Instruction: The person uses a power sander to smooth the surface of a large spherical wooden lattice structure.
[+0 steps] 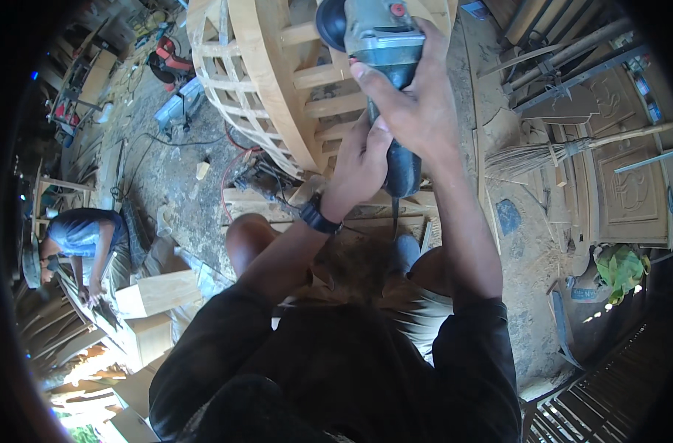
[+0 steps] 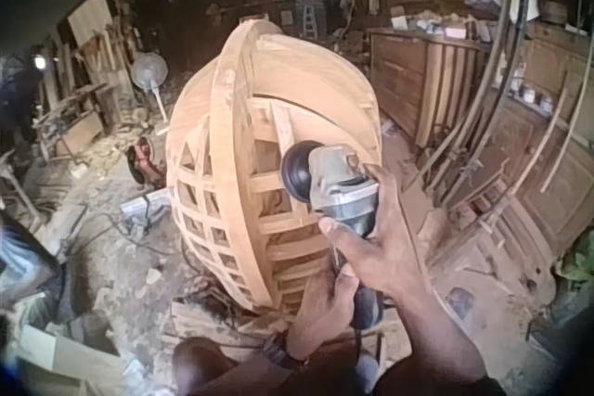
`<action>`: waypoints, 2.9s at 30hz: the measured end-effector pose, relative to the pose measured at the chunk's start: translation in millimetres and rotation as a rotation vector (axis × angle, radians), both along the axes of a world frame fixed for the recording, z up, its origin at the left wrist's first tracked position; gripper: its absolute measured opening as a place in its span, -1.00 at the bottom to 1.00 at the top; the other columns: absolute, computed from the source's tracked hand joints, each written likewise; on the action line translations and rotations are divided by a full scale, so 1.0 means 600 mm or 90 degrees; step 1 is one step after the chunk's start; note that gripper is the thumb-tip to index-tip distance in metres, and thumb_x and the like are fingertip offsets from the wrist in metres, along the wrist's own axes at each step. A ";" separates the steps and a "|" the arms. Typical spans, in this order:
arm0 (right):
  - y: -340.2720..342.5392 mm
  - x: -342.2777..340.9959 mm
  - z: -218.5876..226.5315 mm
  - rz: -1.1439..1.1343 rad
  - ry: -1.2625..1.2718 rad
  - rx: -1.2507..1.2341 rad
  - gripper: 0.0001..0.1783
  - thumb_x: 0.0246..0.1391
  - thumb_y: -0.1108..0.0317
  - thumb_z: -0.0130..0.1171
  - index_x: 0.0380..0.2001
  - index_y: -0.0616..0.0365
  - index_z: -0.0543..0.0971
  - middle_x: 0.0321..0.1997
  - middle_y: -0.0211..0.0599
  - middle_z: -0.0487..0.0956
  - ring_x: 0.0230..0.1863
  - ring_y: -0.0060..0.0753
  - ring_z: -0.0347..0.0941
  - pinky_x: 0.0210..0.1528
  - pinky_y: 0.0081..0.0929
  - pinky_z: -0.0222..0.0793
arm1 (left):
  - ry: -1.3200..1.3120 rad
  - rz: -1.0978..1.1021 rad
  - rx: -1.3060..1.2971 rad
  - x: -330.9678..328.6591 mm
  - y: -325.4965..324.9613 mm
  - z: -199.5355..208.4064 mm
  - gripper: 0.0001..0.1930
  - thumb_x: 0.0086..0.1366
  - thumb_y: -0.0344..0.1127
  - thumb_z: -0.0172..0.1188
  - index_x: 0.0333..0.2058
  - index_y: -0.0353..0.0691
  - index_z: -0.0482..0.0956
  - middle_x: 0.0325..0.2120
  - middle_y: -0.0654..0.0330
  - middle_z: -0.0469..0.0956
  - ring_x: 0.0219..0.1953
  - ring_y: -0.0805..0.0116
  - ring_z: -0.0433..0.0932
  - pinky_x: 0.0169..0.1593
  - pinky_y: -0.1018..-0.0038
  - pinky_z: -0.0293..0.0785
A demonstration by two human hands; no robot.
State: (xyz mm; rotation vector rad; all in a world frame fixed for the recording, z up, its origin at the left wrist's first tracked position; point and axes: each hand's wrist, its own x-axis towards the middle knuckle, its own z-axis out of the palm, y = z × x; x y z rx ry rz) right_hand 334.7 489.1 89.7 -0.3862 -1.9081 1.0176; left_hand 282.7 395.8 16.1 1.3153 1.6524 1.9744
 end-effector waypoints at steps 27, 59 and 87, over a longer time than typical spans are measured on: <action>0.020 0.014 -0.022 -0.088 0.017 0.127 0.03 -0.15 0.25 0.48 0.27 0.38 0.09 0.07 0.05 0.39 0.04 -0.19 0.43 0.11 -0.28 0.36 | -0.257 -0.216 0.033 -0.046 0.024 -0.001 -0.37 0.40 0.25 -0.07 -0.25 -0.36 0.49 -0.56 0.27 0.42 -0.46 0.47 0.41 -0.33 0.43 0.36; 0.057 -0.039 0.060 -0.018 -0.072 0.132 -0.08 -0.11 0.21 0.45 0.21 0.35 0.17 -0.08 -0.04 0.53 -0.05 -0.28 0.49 0.06 -0.34 0.39 | -0.143 -0.061 -0.090 -0.087 0.064 0.124 -0.20 0.36 0.35 -0.14 -0.38 -0.51 0.49 -0.62 -0.19 0.48 -0.42 -0.01 0.58 -0.28 0.17 0.37; 0.055 -0.098 0.181 0.066 -0.138 -0.010 -0.16 -0.08 0.08 0.43 0.11 0.45 0.32 -0.14 -0.13 0.54 -0.14 -0.39 0.50 -0.07 -0.51 0.41 | -0.285 -0.099 0.158 -0.071 0.090 0.137 -0.31 0.36 0.31 0.00 -0.15 -0.39 0.44 -0.41 0.14 0.54 -0.35 0.41 0.53 -0.22 0.38 0.48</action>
